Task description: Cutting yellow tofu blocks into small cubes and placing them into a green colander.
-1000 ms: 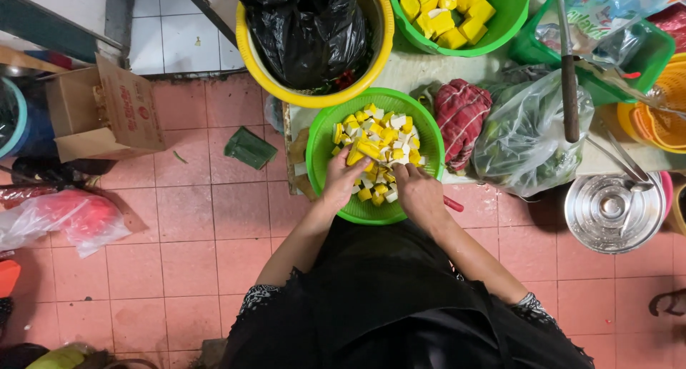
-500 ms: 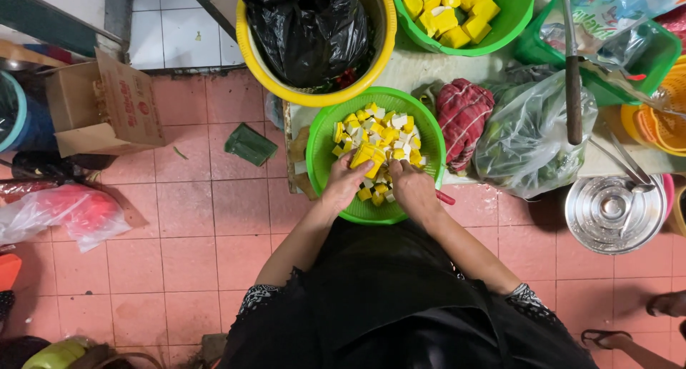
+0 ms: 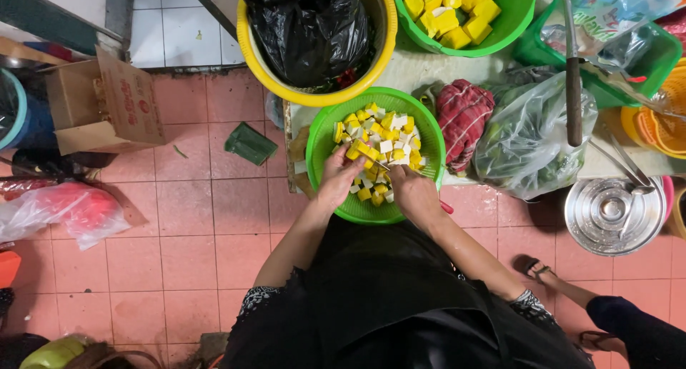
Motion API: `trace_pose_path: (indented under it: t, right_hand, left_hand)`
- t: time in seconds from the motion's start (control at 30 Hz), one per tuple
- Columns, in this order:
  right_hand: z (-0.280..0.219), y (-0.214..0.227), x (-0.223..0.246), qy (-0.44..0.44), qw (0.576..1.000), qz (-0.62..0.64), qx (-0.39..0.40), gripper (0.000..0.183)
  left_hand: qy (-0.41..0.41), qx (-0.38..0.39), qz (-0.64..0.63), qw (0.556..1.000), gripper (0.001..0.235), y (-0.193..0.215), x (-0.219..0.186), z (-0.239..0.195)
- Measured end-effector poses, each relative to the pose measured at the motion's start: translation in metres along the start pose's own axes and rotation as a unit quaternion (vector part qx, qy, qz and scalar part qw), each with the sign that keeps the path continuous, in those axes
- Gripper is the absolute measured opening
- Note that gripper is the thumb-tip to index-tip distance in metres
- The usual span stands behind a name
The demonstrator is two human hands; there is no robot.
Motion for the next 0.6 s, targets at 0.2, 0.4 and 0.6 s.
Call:
trace_pose_path:
  t: [0.2,0.4,0.6]
  right_hand:
    - [-0.001,-0.002,0.001,0.003,1.000,-0.003,-0.002,0.017]
    - [0.000,-0.012,0.001,0.002,1.000,-0.004,0.002,0.014]
    - [0.001,-0.032,-0.010,0.009,0.999,-0.041,0.011,0.019]
  left_hand:
    - [-0.018,0.003,0.038,0.999,0.048,-0.006,-0.008,-0.004]
    - [-0.013,0.022,0.046,0.999,0.048,-0.007,-0.005,-0.007]
    - [0.073,0.059,-0.107,0.990,0.053,-0.023,-0.008,-0.014]
Point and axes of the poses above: each hand's wrist, its own z-axis towards the middle knuckle, its own y-axis out of the back of the hand, x = y × z, the point moved 4 cm from there along z, towards the middle knuckle, and after that the axes turned 3 degrees about -x, right-handed, at the moved point
